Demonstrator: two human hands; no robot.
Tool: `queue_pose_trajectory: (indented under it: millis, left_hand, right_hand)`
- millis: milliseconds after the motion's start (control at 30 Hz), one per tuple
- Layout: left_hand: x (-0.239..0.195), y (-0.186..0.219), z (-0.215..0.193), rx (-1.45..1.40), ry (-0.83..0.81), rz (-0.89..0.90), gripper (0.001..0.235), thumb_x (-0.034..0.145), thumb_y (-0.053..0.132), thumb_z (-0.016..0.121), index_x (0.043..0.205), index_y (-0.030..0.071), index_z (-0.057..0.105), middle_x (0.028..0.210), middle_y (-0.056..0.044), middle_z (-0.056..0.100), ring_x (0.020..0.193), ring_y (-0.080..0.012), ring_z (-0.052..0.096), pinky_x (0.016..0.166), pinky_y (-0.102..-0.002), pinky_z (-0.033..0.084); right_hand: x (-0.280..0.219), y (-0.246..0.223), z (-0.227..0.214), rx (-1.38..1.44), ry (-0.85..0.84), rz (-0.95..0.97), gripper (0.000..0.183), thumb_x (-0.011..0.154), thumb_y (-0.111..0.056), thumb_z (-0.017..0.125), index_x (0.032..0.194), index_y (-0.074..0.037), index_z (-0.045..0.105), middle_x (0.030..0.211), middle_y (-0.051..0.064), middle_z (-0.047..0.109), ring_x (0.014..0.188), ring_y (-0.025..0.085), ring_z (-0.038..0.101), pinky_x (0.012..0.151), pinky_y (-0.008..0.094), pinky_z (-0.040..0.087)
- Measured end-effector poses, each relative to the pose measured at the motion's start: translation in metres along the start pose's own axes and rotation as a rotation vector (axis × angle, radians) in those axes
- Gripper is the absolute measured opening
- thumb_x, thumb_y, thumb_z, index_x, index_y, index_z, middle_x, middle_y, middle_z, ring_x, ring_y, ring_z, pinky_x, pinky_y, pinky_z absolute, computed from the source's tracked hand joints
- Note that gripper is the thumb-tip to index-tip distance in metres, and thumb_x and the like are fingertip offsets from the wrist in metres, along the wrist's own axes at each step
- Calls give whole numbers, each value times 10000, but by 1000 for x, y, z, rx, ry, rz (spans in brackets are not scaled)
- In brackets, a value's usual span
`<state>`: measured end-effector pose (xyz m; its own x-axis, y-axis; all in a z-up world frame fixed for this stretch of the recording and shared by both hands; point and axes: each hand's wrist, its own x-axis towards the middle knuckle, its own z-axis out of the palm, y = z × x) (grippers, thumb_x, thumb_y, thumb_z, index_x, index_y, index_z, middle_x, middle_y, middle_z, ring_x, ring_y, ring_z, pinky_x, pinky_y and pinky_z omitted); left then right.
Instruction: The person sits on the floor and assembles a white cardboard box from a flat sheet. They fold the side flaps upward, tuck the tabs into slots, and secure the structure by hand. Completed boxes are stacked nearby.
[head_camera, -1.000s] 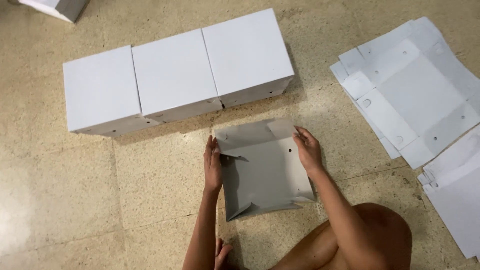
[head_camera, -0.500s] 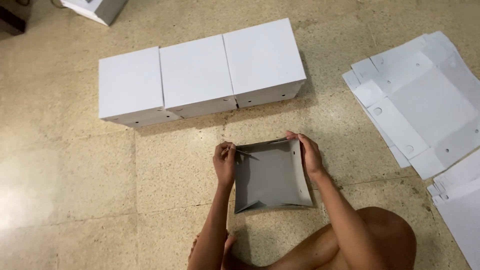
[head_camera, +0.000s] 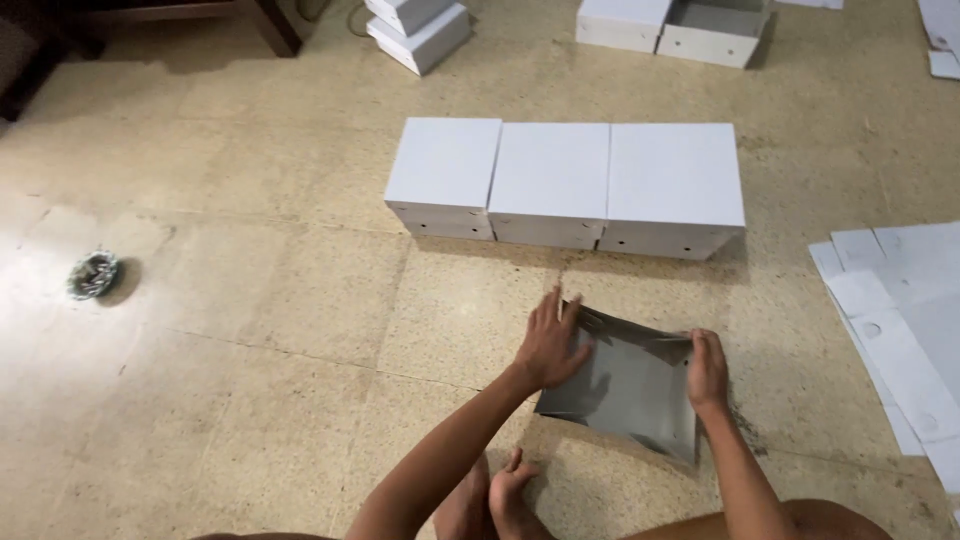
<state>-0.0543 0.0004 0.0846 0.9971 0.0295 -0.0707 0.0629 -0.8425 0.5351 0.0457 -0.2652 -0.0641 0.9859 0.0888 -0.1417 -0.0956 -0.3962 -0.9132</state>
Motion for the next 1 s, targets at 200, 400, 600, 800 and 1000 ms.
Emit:
queue_pose_trajectory:
  millis: [200,400,600,800,1000]
  left_hand:
    - [-66,-44,48,396,-259,763,816,862,723,332,1352,122,585,1321,-140,622,1183,-301,589,1203,-644,209]
    - [-72,-76,125,285,-357,565,675,821,66,757,1409,54,427,1152,-167,660,1139,-325,653,1060,-495,423]
    - [-61,-68,163,194,-263,467,566,840,1,718,1358,94,510,1068,-97,691,991,-296,719,897,-468,529]
    - [-67,-25,102,43,-306,311,553,827,-90,683,1315,164,626,1042,-117,732,984,-382,721,940,-481,577]
    - [-54,-33,142,38,-370,331,495,848,-105,641,1268,156,662,1158,-116,742,1081,-381,705,1011,-523,556]
  right_hand:
    - [4,7,-1,-75,131,71,446,1093,-425,344,1213,-95,621,1280,156,610,1136,374,571,829,480,419]
    - [-32,-55,14,171,112,148,702,1090,-544,377,1512,17,369,1542,394,237,1437,598,150,1169,733,123]
    - [-105,-127,-5,75,-230,173,744,1062,-444,332,1620,-31,61,1658,270,-21,1508,498,-19,1209,664,17]
    - [-177,-126,-44,-162,-409,342,1152,783,-447,799,1610,-30,115,1592,353,203,1483,521,182,1205,680,191]
    - [-195,-115,-21,-333,-390,201,1064,878,-244,713,1624,-51,-20,1556,401,226,1437,552,266,1190,618,276]
